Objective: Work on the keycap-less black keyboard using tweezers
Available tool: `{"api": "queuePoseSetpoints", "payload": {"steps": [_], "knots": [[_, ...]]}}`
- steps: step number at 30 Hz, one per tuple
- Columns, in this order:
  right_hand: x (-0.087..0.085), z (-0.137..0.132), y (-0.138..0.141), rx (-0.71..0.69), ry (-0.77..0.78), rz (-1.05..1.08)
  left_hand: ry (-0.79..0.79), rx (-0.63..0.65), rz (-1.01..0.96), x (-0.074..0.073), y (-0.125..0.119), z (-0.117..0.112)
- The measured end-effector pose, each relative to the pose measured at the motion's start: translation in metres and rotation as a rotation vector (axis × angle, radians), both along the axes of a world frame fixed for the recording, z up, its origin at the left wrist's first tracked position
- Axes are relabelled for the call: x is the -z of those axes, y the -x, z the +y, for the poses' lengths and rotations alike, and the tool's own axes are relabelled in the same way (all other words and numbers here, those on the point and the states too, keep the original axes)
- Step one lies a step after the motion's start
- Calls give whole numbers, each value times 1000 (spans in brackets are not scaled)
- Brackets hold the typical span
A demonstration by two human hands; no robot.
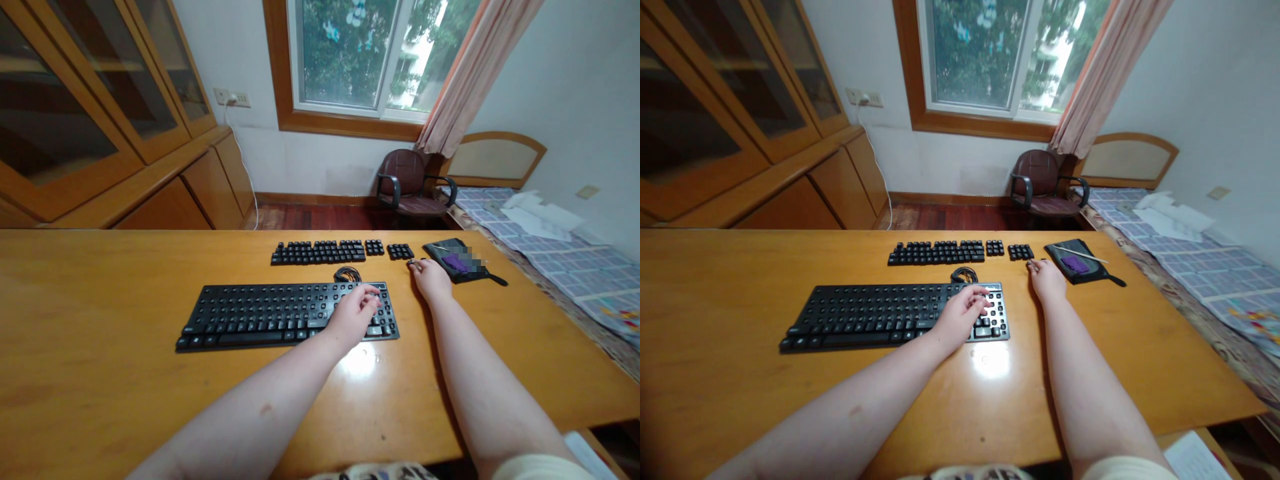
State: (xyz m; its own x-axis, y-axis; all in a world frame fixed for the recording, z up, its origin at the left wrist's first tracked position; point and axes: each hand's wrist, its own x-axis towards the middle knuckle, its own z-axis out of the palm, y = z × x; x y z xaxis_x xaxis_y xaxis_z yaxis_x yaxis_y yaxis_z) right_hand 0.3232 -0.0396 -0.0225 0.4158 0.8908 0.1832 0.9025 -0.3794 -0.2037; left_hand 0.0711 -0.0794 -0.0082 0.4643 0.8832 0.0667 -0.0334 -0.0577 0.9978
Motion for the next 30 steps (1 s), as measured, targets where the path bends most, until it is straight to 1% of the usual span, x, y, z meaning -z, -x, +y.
{"api": "queuePoseSetpoints", "payload": {"steps": [8,11,13,20,24,26,27,30], "knots": [[3,-1,-6,26,-2,-1,-13,13,12,0,1,0],[3,-1,-7,33,-47,10,-17,13,12,1,1,0],[3,0,-6,22,-71,20,-16,11,12,0,0,0],[3,1,0,-73,-55,-3,-33,24,29,0,0,0],[2,0,4,-83,-64,-4,-35,24,41,0,1,0],[0,-1,4,-44,-81,2,-37,25,43,0,1,0],[-2,-2,3,1,-96,4,-38,26,42,0,1,0],[-6,-6,-4,192,-119,15,-35,26,40,0,1,0]]}}
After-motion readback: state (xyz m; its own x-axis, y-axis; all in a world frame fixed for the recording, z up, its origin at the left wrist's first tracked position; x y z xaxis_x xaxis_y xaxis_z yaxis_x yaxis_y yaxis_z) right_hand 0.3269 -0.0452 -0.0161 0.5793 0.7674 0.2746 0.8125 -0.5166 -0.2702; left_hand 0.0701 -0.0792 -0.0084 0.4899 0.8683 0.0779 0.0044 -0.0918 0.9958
